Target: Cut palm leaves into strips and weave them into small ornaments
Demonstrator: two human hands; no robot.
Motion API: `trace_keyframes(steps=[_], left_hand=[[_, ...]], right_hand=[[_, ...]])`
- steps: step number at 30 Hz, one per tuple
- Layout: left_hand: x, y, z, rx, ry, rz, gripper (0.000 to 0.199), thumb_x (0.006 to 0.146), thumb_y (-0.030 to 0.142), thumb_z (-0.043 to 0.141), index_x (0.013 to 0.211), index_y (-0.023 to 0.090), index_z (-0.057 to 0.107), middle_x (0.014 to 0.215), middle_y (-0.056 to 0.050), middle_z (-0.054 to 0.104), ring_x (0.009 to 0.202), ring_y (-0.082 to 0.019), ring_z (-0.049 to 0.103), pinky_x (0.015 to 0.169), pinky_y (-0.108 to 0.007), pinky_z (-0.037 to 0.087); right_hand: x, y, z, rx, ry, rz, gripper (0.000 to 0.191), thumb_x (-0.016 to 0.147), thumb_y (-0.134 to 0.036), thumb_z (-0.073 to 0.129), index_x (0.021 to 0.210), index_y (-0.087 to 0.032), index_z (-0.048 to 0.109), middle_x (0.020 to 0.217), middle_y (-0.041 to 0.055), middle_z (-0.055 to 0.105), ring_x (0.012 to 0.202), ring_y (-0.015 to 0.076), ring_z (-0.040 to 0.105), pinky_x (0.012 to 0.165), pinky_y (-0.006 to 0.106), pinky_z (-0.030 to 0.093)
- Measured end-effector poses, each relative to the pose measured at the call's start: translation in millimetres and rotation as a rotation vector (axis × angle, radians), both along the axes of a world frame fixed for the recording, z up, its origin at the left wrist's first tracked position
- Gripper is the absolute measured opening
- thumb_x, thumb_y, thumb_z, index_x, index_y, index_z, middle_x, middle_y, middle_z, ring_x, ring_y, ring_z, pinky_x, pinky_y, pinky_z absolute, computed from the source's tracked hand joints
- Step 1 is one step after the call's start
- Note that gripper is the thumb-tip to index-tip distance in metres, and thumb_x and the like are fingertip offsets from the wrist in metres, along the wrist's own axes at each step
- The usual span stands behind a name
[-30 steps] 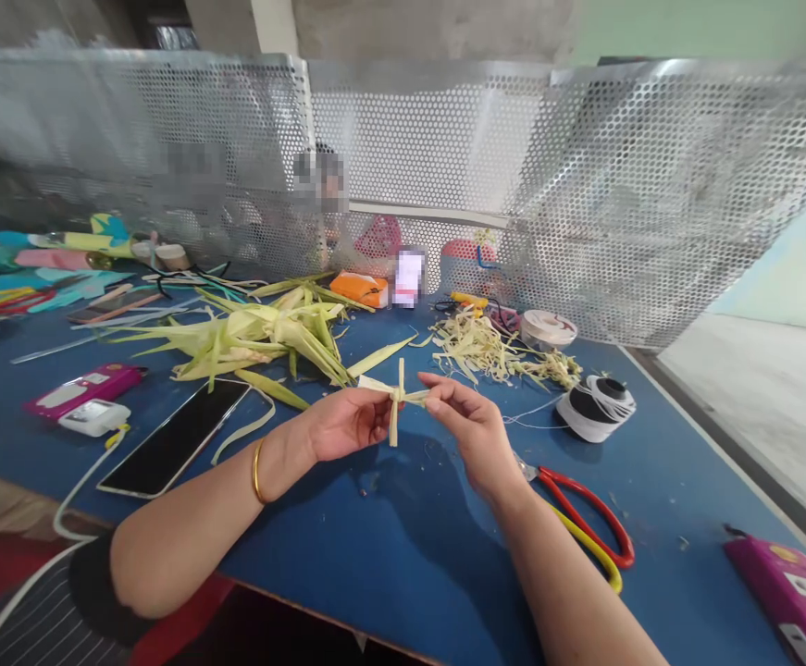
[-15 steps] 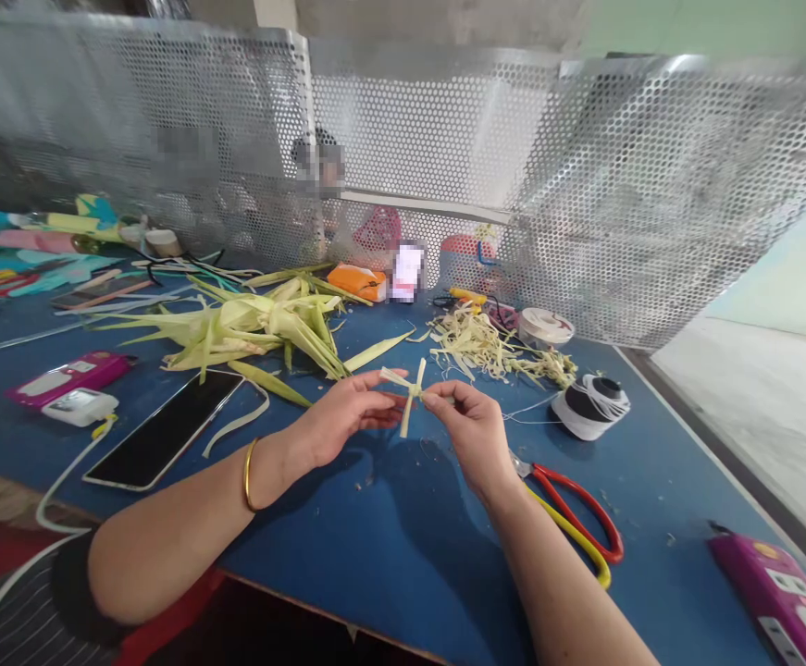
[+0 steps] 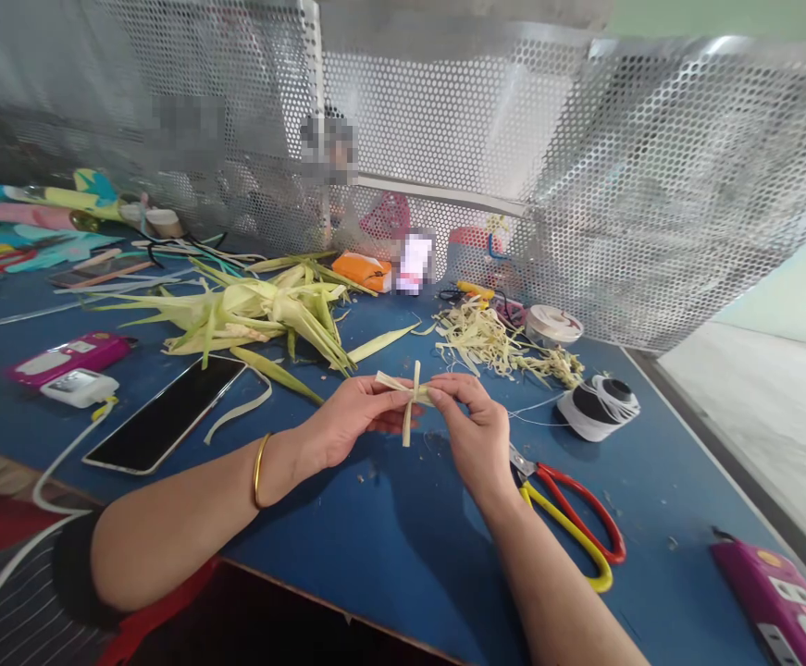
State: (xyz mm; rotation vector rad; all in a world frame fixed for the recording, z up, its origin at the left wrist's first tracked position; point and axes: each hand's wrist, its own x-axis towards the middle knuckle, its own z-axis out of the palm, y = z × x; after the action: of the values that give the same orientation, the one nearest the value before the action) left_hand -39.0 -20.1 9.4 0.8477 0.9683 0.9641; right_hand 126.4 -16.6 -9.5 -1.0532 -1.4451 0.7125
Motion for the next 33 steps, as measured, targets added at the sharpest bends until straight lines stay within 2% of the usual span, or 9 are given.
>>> trace_keyframes(steps=[5, 9, 20, 27, 33], left_hand=[[5, -2, -3.5, 0.027, -0.076, 0.004, 0.022, 0.079, 0.026, 0.076, 0.098, 0.014, 0.074, 0.083, -0.008, 0.075, 0.070, -0.016, 0.071, 0.072, -0.029, 0.055], [7, -3, -5.4, 0.047, -0.113, -0.007, 0.020, 0.081, 0.023, 0.073, 0.099, 0.015, 0.074, 0.084, -0.008, 0.076, 0.072, -0.016, 0.071, 0.071, -0.029, 0.056], [9, -6, -2.3, 0.078, -0.137, -0.046, 0.018, 0.082, 0.021, 0.067, 0.097, 0.014, 0.075, 0.082, -0.008, 0.075, 0.070, -0.016, 0.071, 0.071, -0.028, 0.056], [8, -7, 0.5, 0.070, -0.122, -0.033, 0.021, 0.074, 0.019, 0.070, 0.094, 0.013, 0.075, 0.079, -0.007, 0.074, 0.068, -0.016, 0.070, 0.067, -0.026, 0.054], [9, -7, -3.0, 0.066, -0.130, -0.009, 0.027, 0.067, 0.022, 0.080, 0.092, 0.014, 0.074, 0.079, -0.004, 0.073, 0.069, -0.018, 0.071, 0.068, -0.030, 0.055]], right_hand=[[-5, -7, -0.4, 0.029, -0.027, -0.029, 0.004, 0.078, -0.028, 0.074, 0.077, -0.027, 0.078, 0.095, 0.0034, 0.069, 0.098, 0.0214, 0.062, 0.091, 0.038, 0.045], [-7, -8, -0.1, 0.023, -0.006, -0.045, 0.003, 0.077, -0.029, 0.076, 0.076, -0.027, 0.077, 0.096, 0.0034, 0.068, 0.101, 0.0221, 0.061, 0.092, 0.039, 0.043], [-7, -8, -2.9, -0.112, 0.158, -0.039, 0.008, 0.073, -0.029, 0.077, 0.069, -0.023, 0.074, 0.098, 0.0048, 0.068, 0.107, 0.0258, 0.059, 0.098, 0.044, 0.039], [-9, -8, -4.1, -0.163, 0.198, -0.049, 0.011, 0.072, -0.030, 0.078, 0.069, -0.021, 0.072, 0.100, 0.0056, 0.069, 0.106, 0.0262, 0.060, 0.098, 0.044, 0.039], [-13, -11, 0.0, -0.210, 0.247, -0.039, 0.015, 0.070, -0.031, 0.078, 0.067, -0.020, 0.069, 0.099, 0.0070, 0.070, 0.101, 0.0265, 0.062, 0.095, 0.044, 0.043]])
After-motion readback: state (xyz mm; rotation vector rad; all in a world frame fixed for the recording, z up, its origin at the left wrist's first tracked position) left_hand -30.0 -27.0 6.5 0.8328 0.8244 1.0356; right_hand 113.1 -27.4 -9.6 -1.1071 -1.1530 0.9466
